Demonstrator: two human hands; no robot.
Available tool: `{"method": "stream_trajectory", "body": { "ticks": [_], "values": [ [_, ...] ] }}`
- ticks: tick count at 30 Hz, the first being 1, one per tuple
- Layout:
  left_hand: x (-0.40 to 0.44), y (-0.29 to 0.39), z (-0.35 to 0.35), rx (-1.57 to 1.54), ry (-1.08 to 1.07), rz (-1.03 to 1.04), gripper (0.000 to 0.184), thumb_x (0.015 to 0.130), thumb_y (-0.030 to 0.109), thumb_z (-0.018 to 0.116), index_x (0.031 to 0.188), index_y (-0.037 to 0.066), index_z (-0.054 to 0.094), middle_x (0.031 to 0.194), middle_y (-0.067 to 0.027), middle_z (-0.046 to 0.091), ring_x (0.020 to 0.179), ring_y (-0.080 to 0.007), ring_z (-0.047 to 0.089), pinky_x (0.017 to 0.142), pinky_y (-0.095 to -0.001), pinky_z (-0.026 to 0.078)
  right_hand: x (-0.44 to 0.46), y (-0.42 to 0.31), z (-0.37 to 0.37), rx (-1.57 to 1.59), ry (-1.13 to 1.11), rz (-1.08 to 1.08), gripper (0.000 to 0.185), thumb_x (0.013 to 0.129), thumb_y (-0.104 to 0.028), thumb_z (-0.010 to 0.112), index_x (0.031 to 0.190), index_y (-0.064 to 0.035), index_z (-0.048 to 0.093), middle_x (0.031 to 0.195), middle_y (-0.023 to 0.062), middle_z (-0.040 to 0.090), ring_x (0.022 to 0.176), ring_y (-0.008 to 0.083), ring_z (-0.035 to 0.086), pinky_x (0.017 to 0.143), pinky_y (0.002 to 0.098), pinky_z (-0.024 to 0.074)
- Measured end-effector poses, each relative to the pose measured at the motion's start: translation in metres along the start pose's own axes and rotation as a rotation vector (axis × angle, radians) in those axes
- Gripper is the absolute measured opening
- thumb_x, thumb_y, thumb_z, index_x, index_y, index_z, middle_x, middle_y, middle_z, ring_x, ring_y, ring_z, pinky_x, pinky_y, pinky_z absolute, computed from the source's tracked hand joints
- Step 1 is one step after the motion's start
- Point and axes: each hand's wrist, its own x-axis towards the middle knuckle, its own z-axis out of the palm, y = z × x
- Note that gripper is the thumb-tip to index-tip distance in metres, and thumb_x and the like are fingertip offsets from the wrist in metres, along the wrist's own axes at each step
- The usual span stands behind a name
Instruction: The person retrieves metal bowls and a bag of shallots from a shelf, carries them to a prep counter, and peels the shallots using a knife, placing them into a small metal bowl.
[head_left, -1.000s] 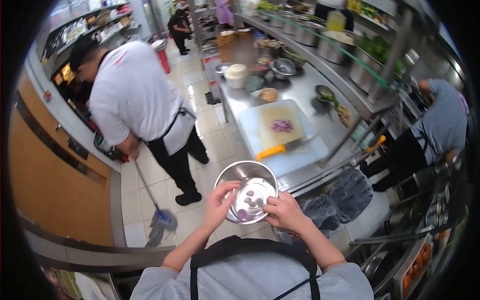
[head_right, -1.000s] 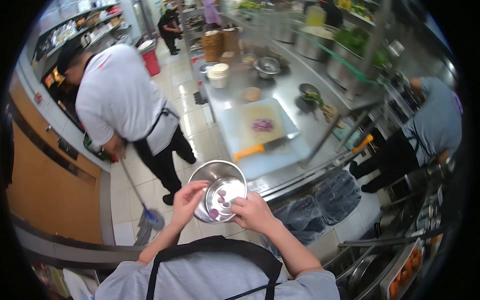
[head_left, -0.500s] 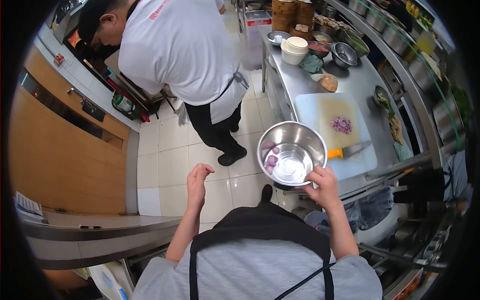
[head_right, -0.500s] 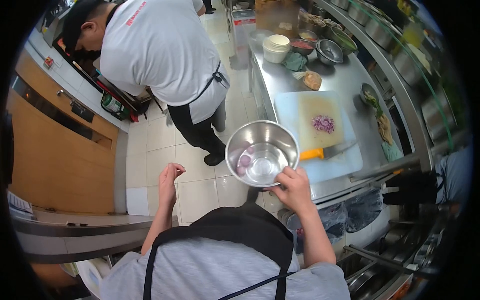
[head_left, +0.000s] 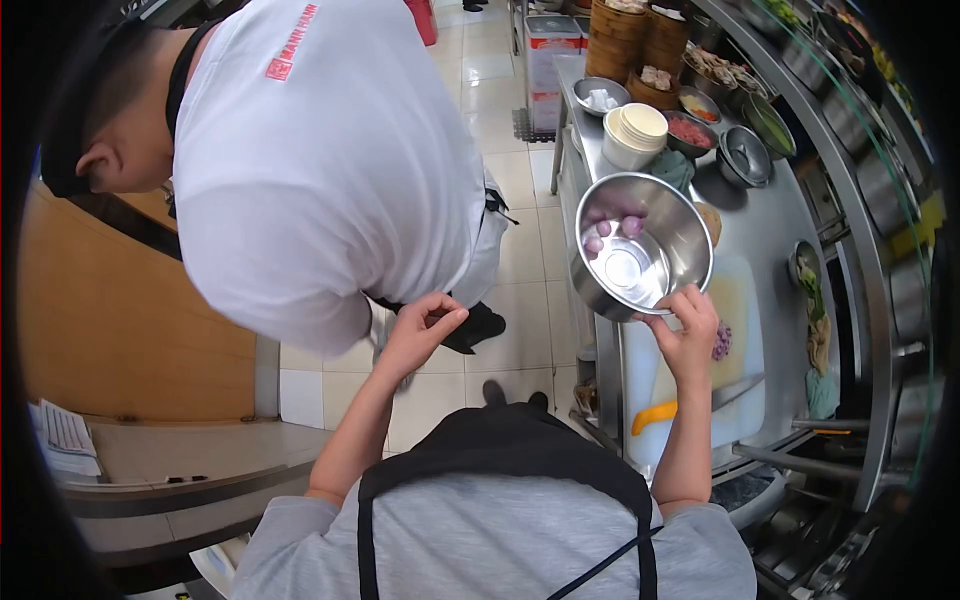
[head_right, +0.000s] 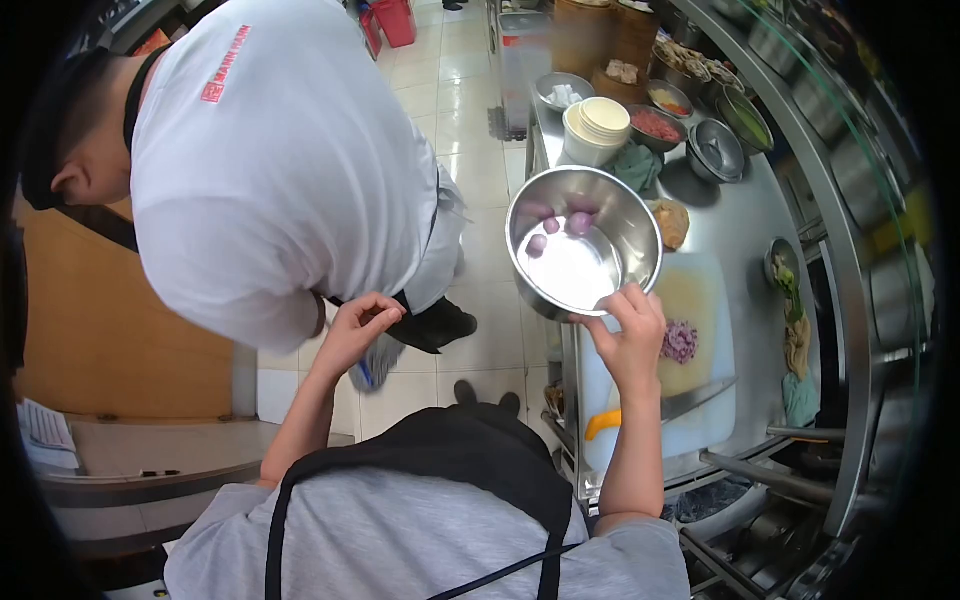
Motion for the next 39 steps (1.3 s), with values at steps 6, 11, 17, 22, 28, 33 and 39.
{"method": "stream_trajectory", "body": {
  "ticks": [6, 11, 17, 22, 28, 33, 39],
  "values": [
    [0.038, -0.014, -0.022, -0.066, -0.093, 0.031, 0.016, 0.084, 0.016, 0.055, 0.086, 0.001, 0.058, 0.084, -0.0018, 0.059, 0.077, -0.0073, 0.051, 0.072, -0.0213, 0.040, 0.027, -0.007, 0.014, -0.044, 0.104, 0.106, 0.023, 0.054, -0.015, 0.073, 0.063, -0.0050, 0.054, 0.063, 0.0044, 0.045, 0.061, 0.0229, 0.044, 0.055, 0.0327, 0.0323],
    [0.078, -0.031, -0.023, -0.074, -0.171, 0.012, 0.019, 0.085, 0.018, 0.055, 0.087, 0.000, 0.058, 0.082, -0.0021, 0.059, 0.075, -0.0070, 0.052, 0.070, -0.0212, 0.042, 0.040, -0.007, 0.024, -0.061, 0.123, 0.118, 0.025, 0.053, -0.016, 0.074, 0.062, -0.0053, 0.054, 0.064, 0.0052, 0.047, 0.061, 0.0235, 0.045, 0.055, 0.0332, 0.0326],
    [0.168, -0.024, -0.039, 0.023, -0.177, 0.011, 0.018, 0.083, 0.019, 0.057, 0.086, 0.001, 0.058, 0.078, -0.0013, 0.059, 0.074, -0.0068, 0.052, 0.069, -0.0220, 0.042, 0.066, 0.009, 0.057, 0.006, 0.058, 0.140, 0.027, 0.051, -0.019, 0.076, 0.062, -0.0074, 0.055, 0.064, 0.0044, 0.048, 0.062, 0.0236, 0.046, 0.054, 0.0337, 0.0339],
    [0.292, -0.017, -0.049, 0.123, -0.054, 0.053, 0.022, 0.081, 0.023, 0.060, 0.081, 0.001, 0.057, 0.071, -0.0016, 0.058, 0.068, -0.0081, 0.051, 0.065, -0.0223, 0.041, 0.090, 0.033, 0.093, 0.049, -0.009, 0.119, 0.026, 0.049, -0.019, 0.077, 0.062, -0.0062, 0.058, 0.062, 0.0046, 0.049, 0.060, 0.0221, 0.049, 0.055, 0.0317, 0.0349],
    [0.401, -0.043, -0.062, 0.482, 0.089, 0.202, 0.028, 0.076, 0.028, 0.062, 0.076, 0.000, 0.061, 0.065, -0.0064, 0.060, 0.060, -0.0123, 0.056, 0.058, -0.0276, 0.045, 0.147, 0.065, 0.147, 0.138, -0.032, 0.050, 0.026, 0.051, -0.027, 0.076, 0.063, -0.0112, 0.058, 0.067, 0.0013, 0.052, 0.059, 0.0206, 0.045, 0.056, 0.0311, 0.0338],
    [0.460, -0.102, -0.085, 0.543, 0.136, -0.183, 0.036, 0.070, 0.037, 0.065, 0.072, 0.002, 0.062, 0.068, -0.0127, 0.062, 0.065, -0.0212, 0.060, 0.061, -0.0322, 0.046, 0.224, 0.076, 0.199, 0.169, -0.121, -0.045, 0.028, 0.054, -0.030, 0.075, 0.063, -0.0104, 0.056, 0.066, 0.0022, 0.051, 0.059, 0.0215, 0.044, 0.057, 0.0313, 0.0341],
    [0.587, -0.180, -0.085, 0.618, 0.219, 0.011, 0.038, 0.068, 0.038, 0.062, 0.079, 0.002, 0.064, 0.078, -0.0190, 0.062, 0.078, -0.0323, 0.061, 0.069, -0.0400, 0.047, 0.317, 0.071, 0.252, 0.158, -0.127, -0.135, 0.029, 0.058, -0.029, 0.073, 0.062, -0.0095, 0.052, 0.065, 0.0030, 0.046, 0.059, 0.0221, 0.042, 0.056, 0.0324, 0.0328]
  ]
}}
